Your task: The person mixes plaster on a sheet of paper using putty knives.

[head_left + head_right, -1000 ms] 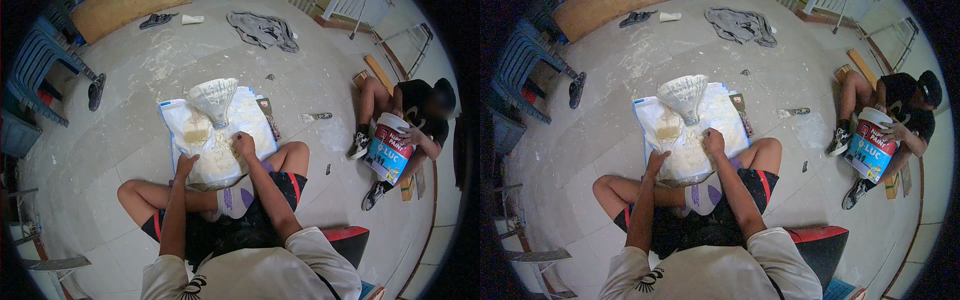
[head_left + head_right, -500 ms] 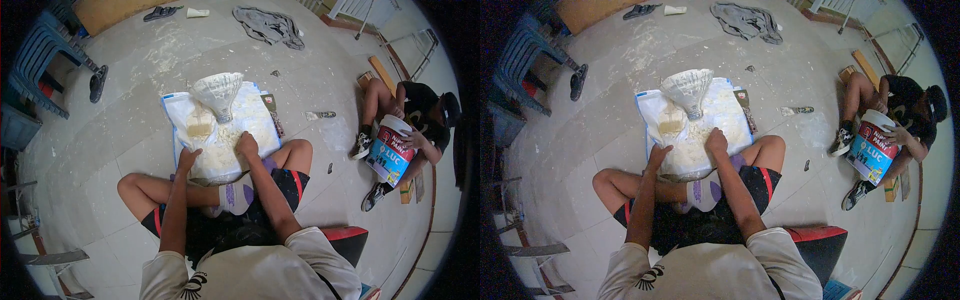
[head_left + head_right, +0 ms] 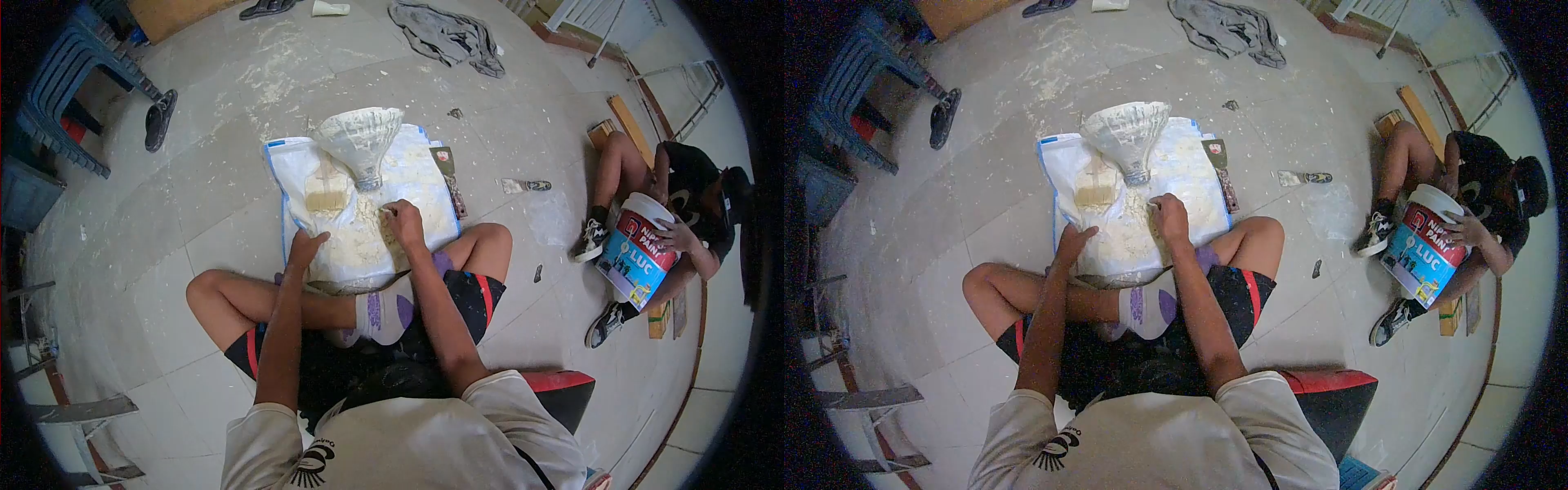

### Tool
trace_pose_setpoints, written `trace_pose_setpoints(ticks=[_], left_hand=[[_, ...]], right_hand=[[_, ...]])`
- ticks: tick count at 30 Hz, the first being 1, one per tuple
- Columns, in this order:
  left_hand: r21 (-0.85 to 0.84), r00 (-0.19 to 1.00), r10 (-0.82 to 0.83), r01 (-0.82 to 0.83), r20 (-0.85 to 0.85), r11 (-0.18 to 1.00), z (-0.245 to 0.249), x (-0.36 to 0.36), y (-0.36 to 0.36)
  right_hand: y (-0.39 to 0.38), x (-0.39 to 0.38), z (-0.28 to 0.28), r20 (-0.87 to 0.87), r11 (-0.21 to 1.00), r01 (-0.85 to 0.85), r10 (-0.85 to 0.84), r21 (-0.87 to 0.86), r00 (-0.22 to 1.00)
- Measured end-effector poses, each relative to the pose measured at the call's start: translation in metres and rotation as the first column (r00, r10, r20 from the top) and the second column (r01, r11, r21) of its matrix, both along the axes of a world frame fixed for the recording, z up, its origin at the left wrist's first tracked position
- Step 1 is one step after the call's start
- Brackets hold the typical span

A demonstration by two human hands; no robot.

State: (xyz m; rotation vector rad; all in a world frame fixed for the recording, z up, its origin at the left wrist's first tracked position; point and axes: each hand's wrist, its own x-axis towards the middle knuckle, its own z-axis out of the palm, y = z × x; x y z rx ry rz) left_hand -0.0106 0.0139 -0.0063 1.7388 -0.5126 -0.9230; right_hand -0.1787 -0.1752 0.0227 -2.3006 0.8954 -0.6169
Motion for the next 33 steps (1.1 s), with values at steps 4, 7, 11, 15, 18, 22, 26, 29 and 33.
trace_pose_setpoints(ticks=[4, 7, 11, 15, 18, 22, 26, 29, 33], left_hand=[[0.064, 1.000, 0.000, -0.002, 0.023, 0.998, 0.007, -0.002, -0.001], [0.077, 1.000, -0.008, 0.007, 0.014, 0.997, 0.018, -0.002, -0.001], [0.066, 1.000, 0.008, -0.009, 0.018, 0.998, 0.009, -0.001, -0.002], [0.113, 1.000, 0.014, -0.015, 0.011, 0.994, 0.012, -0.001, -0.002], [0.163, 0.997, 0.031, -0.042, 0.065, 0.986, 0.012, -0.001, -0.004], [0.138, 0.997, 0.008, -0.019, 0.074, 0.990, 0.014, 0.000, -0.003], [0.181, 0.993, -0.026, 0.004, 0.117, 0.984, -0.002, 0.006, -0.002], [0.139, 0.994, -0.007, -0.008, 0.107, 0.990, -0.015, 0.008, -0.002], [0.130, 0.996, -0.003, -0.009, 0.084, 0.991, 0.005, 0.002, -0.002]], right_hand=[[-0.005, 0.005, -0.013, -0.018, 0.999, 0.020, -0.021, -0.036, 1.000], [-0.001, 0.003, -0.008, -0.093, 0.990, 0.076, -0.065, 0.118, 0.994], [-0.007, 0.001, -0.011, -0.063, 0.991, 0.046, -0.038, 0.122, 0.997], [-0.011, 0.000, -0.006, -0.106, 0.958, 0.154, -0.131, 0.243, 0.986], [-0.013, -0.001, -0.008, -0.149, 0.930, 0.172, -0.129, 0.325, 0.980], [-0.013, 0.002, -0.010, -0.181, 0.934, 0.152, -0.096, 0.324, 0.979], [-0.012, 0.005, -0.008, -0.307, 0.940, 0.213, -0.126, 0.266, 0.943], [-0.009, 0.011, -0.003, -0.410, 0.931, 0.288, -0.178, 0.225, 0.894], [-0.006, 0.015, -0.001, -0.429, 0.923, 0.302, -0.179, 0.238, 0.885]])
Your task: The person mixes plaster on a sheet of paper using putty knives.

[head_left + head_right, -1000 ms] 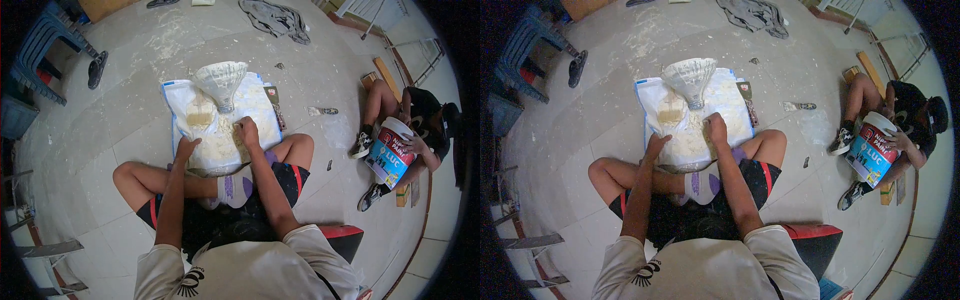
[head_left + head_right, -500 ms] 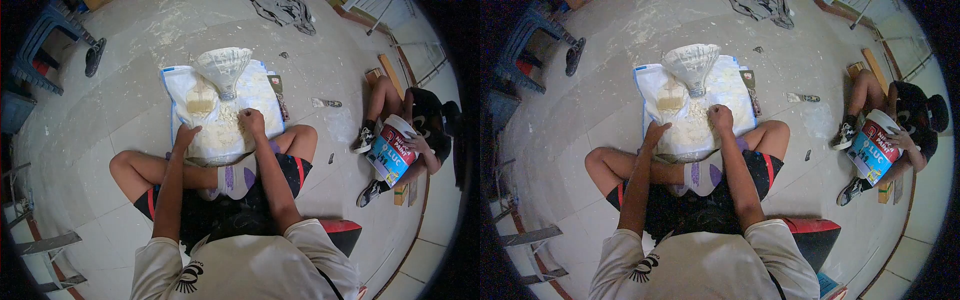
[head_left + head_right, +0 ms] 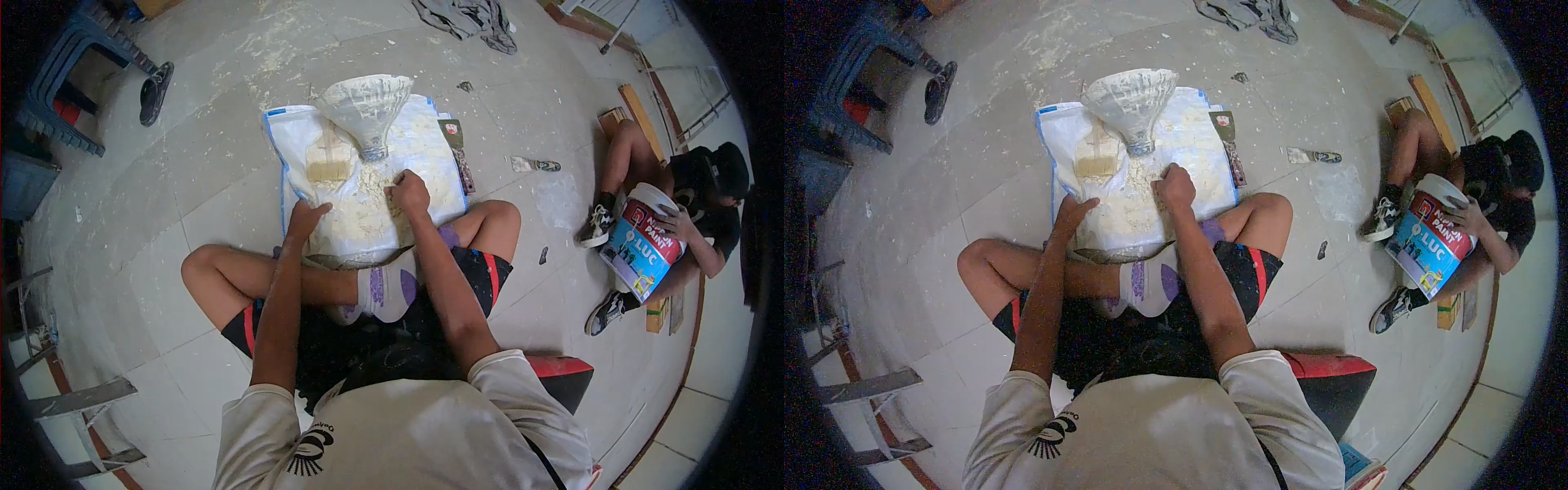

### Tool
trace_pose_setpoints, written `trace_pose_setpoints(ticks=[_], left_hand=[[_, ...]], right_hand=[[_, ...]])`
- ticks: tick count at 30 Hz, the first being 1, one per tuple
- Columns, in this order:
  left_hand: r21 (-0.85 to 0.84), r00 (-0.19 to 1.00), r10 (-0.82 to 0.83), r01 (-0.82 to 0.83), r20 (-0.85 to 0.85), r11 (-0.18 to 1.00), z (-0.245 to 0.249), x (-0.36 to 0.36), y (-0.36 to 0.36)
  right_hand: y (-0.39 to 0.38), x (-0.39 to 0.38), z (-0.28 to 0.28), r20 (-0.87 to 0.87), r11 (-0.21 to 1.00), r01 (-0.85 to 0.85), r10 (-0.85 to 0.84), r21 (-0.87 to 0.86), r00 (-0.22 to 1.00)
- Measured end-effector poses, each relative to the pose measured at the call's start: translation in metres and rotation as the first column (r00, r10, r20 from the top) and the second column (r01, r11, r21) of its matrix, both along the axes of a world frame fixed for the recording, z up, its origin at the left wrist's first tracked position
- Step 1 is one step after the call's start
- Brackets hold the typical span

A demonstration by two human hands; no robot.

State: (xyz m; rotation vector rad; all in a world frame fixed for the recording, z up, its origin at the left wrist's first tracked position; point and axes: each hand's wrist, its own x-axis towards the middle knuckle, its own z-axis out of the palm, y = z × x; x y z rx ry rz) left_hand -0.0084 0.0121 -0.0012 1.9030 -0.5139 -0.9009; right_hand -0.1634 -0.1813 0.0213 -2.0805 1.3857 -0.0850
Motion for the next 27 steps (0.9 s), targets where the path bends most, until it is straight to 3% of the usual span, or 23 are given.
trace_pose_setpoints(ticks=[2, 7, 11, 16, 19, 20, 21, 23, 24, 26, 27], left_hand=[[0.029, 1.000, 0.019, -0.019, -0.006, 0.999, 0.004, -0.001, -0.001], [-0.083, 0.999, 0.004, -0.007, -0.037, 0.997, -0.005, 0.000, 0.002], [0.010, 0.997, -0.059, 0.059, -0.047, 0.998, 0.002, 0.002, 0.001], [-0.063, 0.998, -0.013, 0.009, -0.057, 0.998, -0.004, 0.000, 0.003], [-0.232, 0.998, 0.047, -0.037, 0.041, 0.972, 0.000, -0.007, -0.001], [-0.306, 0.994, 0.087, -0.061, 0.070, 0.950, -0.004, -0.009, -0.002], [-0.194, 0.994, 0.067, -0.051, 0.082, 0.980, -0.007, -0.005, -0.003], [0.050, 0.994, 0.028, -0.034, 0.107, 0.998, -0.015, 0.006, 0.001], [-0.042, 0.991, 0.089, -0.085, 0.103, 0.995, -0.021, 0.006, 0.002], [-0.244, 0.978, 0.194, -0.171, 0.075, 0.955, -0.034, 0.006, -0.002], [-0.226, 0.970, 0.215, -0.186, 0.112, 0.956, -0.037, 0.009, -0.005]], right_hand=[[-0.002, -0.002, -0.005, 0.041, 1.000, -0.003, 0.004, -0.017, 0.999], [-0.008, -0.012, -0.013, 0.210, 0.997, 0.064, -0.053, -0.046, 0.976], [-0.011, -0.017, -0.014, 0.120, 0.999, -0.004, 0.008, -0.039, 0.993], [0.000, -0.017, -0.007, 0.148, 0.993, -0.073, 0.087, -0.098, 0.985], [-0.026, -0.014, -0.005, 0.305, 0.931, 0.270, -0.190, -0.245, 0.933], [-0.033, -0.022, 0.011, 0.342, 0.871, 0.319, -0.191, -0.373, 0.920], [-0.043, -0.031, 0.027, 0.288, 0.782, 0.305, -0.168, -0.544, 0.943], [-0.068, -0.051, 0.014, 0.177, 0.721, 0.304, -0.249, -0.622, 0.952], [-0.081, -0.060, 0.007, 0.131, 0.685, 0.306, -0.295, -0.661, 0.946], [-0.094, -0.085, 0.006, -0.074, 0.914, 0.194, -0.234, -0.357, 0.969], [-0.098, -0.094, 0.009, -0.159, 0.974, 0.142, -0.171, -0.177, 0.972]])
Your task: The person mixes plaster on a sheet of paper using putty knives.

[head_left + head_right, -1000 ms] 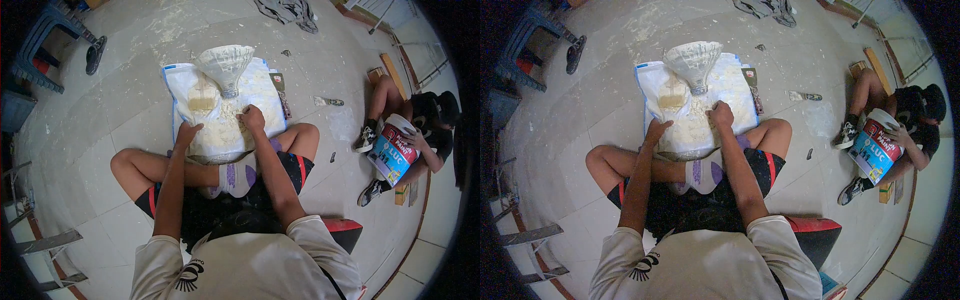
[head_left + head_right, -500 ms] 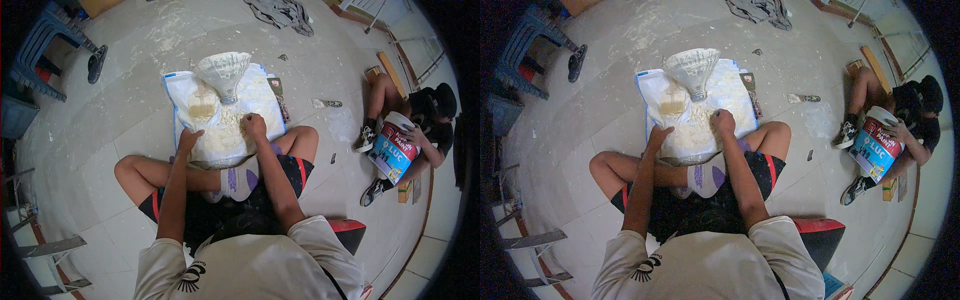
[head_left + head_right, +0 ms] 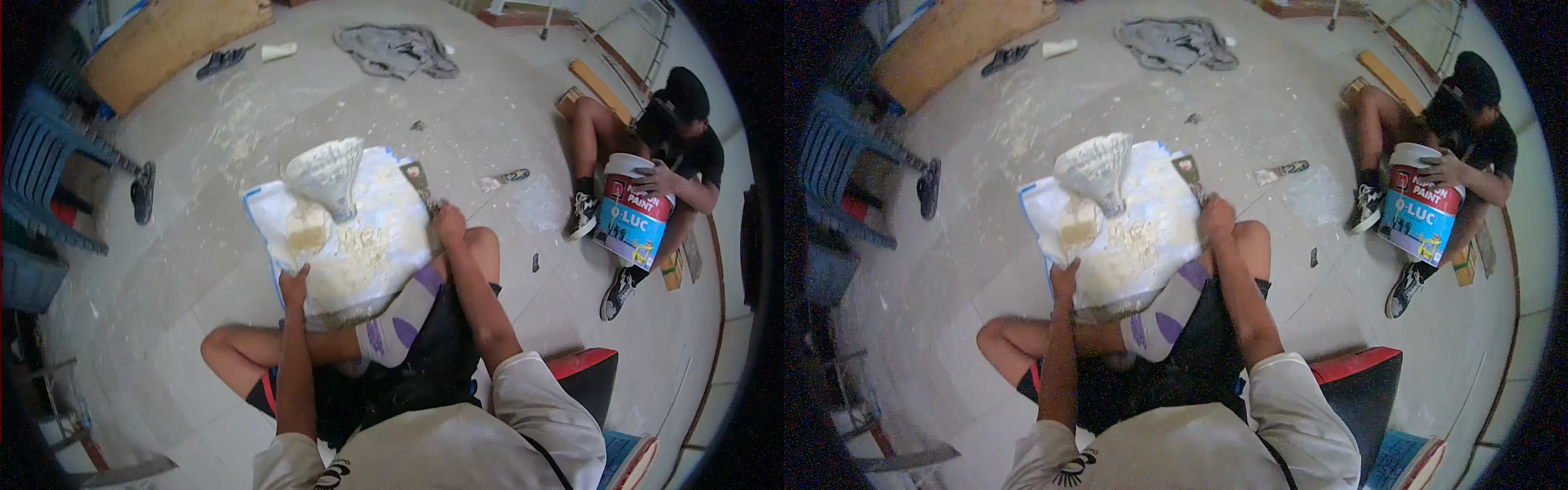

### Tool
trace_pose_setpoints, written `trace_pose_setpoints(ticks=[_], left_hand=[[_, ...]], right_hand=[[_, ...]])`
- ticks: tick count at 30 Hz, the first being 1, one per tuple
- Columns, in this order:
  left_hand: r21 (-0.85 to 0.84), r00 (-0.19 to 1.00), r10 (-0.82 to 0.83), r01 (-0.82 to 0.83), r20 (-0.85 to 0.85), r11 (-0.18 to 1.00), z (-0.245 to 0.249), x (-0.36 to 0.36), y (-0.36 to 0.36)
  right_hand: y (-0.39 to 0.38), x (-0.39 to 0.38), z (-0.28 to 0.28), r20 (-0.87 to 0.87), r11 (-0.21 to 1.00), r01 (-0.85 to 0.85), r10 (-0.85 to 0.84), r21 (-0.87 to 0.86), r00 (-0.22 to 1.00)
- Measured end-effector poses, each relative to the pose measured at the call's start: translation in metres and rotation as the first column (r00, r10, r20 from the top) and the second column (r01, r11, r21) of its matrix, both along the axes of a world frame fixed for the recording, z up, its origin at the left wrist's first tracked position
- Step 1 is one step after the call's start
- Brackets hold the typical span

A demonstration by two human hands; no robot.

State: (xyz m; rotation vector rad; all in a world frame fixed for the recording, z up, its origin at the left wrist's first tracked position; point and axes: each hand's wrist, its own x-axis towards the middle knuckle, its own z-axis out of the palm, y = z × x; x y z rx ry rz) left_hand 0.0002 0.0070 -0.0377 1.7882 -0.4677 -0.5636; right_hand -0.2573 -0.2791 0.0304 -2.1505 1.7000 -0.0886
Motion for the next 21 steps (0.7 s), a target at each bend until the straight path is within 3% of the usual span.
trace_pose_setpoints(ticks=[3, 5, 6, 9, 10, 12, 13, 15, 17, 18, 21], left_hand=[[0.072, 0.995, 0.053, -0.060, 0.086, 0.996, 0.006, -0.004, -0.004], [0.095, 0.985, 0.048, -0.064, 0.163, 0.993, 0.034, -0.014, 0.000], [0.081, 0.999, 0.010, -0.013, 0.044, 0.997, 0.021, -0.007, 0.004], [0.235, 0.930, 0.182, -0.263, 0.319, 0.936, 0.023, -0.016, 0.007], [0.243, 0.959, 0.165, -0.220, 0.229, 0.945, 0.040, -0.019, 0.006], [0.207, 0.905, 0.106, -0.207, 0.412, 0.956, 0.071, -0.027, 0.004], [0.190, 0.863, 0.081, -0.199, 0.498, 0.961, 0.080, -0.031, 0.001], [0.155, 0.779, 0.009, -0.137, 0.627, 0.978, 0.090, -0.032, -0.010], [0.140, 0.691, -0.038, -0.092, 0.722, 0.986, 0.108, -0.035, -0.028], [0.136, 0.655, -0.054, -0.076, 0.753, 0.988, 0.120, -0.038, -0.045], [0.006, 0.638, 0.038, -0.066, 0.769, 0.998, 0.142, -0.035, -0.093]], right_hand=[[0.011, 0.010, 0.009, 0.171, 0.999, 0.022, -0.017, -0.028, 0.985], [0.021, 0.017, 0.001, 0.111, 0.969, 0.022, 0.006, -0.247, 0.994], [0.026, 0.020, -0.003, 0.081, 0.938, 0.017, 0.012, -0.347, 0.997], [0.013, 0.022, -0.016, 0.044, 0.953, 0.131, -0.124, -0.273, 0.991], [0.012, 0.021, -0.015, 0.097, 0.955, 0.153, -0.132, -0.255, 0.987], [0.009, 0.017, -0.011, 0.197, 0.957, 0.187, -0.144, -0.221, 0.970], [0.006, 0.015, -0.014, 0.342, 0.967, 0.220, -0.164, -0.132, 0.925], [0.000, 0.016, -0.018, 0.603, 0.971, 0.233, -0.220, 0.058, 0.767], [0.002, 0.017, -0.007, 0.782, 0.889, 0.183, -0.456, 0.419, 0.425], [0.005, 0.016, 0.002, 0.781, 0.814, 0.101, -0.578, 0.572, 0.234], [0.001, 0.011, 0.019, 0.669, 0.723, -0.134, -0.682, 0.678, -0.295]])
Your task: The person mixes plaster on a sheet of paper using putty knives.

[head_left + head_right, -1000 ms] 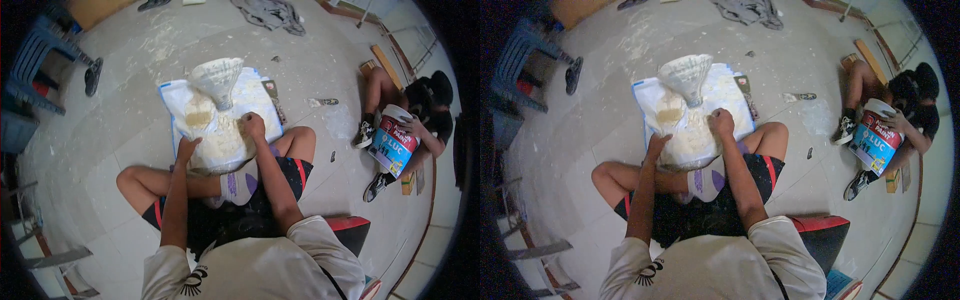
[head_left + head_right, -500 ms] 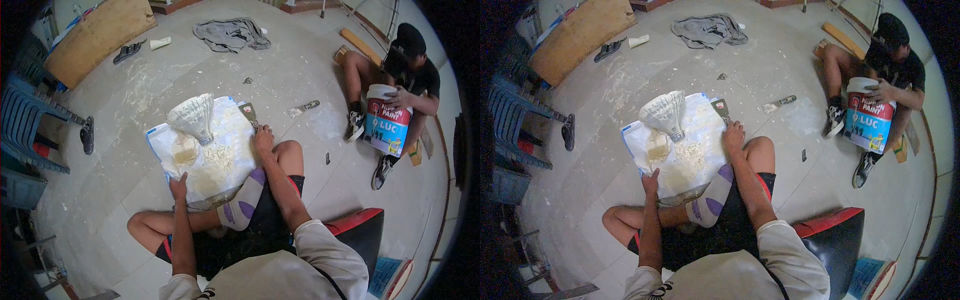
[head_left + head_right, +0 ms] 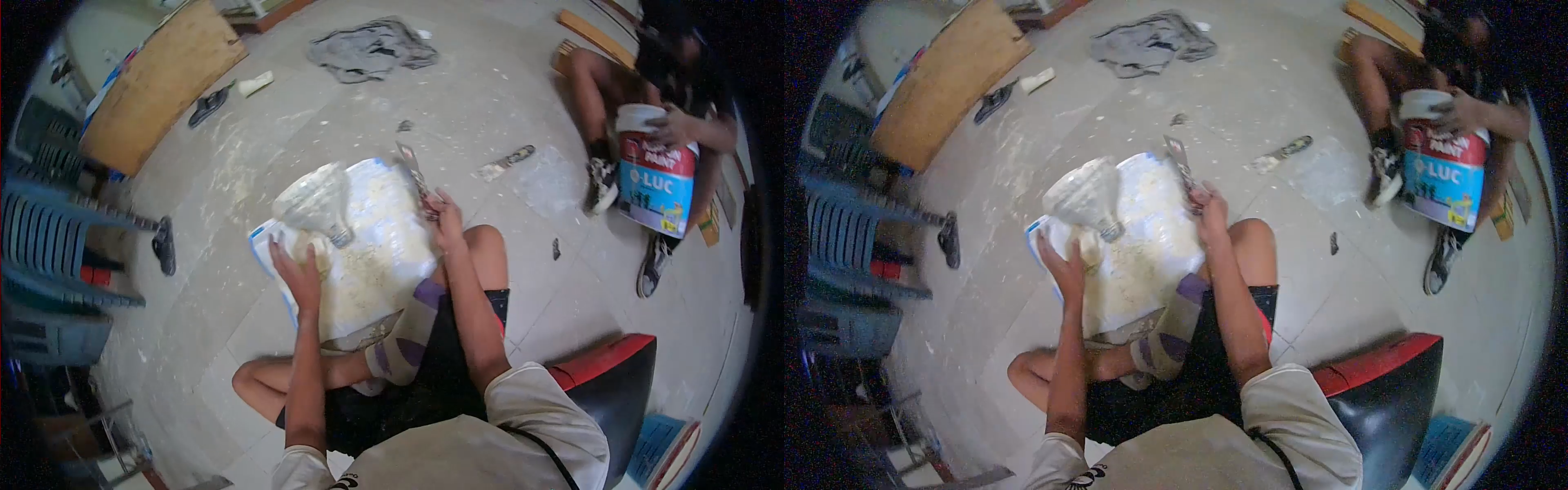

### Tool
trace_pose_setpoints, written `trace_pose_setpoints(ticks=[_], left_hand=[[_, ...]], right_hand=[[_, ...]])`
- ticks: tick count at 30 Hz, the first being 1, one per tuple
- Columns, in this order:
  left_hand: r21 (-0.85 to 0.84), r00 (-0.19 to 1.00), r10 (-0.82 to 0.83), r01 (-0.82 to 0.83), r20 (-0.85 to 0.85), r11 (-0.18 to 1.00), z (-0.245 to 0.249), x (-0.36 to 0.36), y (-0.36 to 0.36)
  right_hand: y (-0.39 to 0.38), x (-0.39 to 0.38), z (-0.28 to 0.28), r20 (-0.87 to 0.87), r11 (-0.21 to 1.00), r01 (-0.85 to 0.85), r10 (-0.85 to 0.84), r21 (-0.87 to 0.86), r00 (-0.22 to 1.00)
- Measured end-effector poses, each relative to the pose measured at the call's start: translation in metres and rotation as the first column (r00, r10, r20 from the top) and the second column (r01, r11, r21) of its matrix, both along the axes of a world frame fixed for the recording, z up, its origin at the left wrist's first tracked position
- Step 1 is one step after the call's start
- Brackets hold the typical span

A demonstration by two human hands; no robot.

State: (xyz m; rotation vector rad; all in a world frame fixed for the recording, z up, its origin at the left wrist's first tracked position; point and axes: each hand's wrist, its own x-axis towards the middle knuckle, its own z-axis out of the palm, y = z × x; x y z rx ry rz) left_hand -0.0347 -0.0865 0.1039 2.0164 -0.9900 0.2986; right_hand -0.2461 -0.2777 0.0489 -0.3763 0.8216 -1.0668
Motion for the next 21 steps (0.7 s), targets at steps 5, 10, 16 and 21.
trace_pose_setpoints(ticks=[5, 10, 16, 21], left_hand=[[-0.112, 0.519, -0.275, 0.323, -0.809, 0.940, 0.019, -0.025, -0.070], [-0.237, 0.040, -0.291, 0.482, -0.956, 0.843, 0.019, -0.091, -0.111], [-0.220, 0.099, -0.268, 0.341, -0.958, 0.914, -0.001, -0.102, -0.088], [-0.045, 0.182, -0.102, 0.293, -0.978, 0.955, -0.012, -0.088, -0.023]], right_hand=[[0.001, -0.003, 0.033, -0.197, 0.872, -0.436, 0.397, -0.225, 0.896], [0.041, 0.001, 0.030, -0.683, 0.553, -0.556, -0.032, -0.620, 0.730], [-0.036, -0.054, 0.040, -0.843, 0.709, -0.480, -0.323, -0.517, 0.431], [-0.193, -0.136, -0.038, -0.593, 0.653, -0.653, -0.716, -0.384, -0.367]])
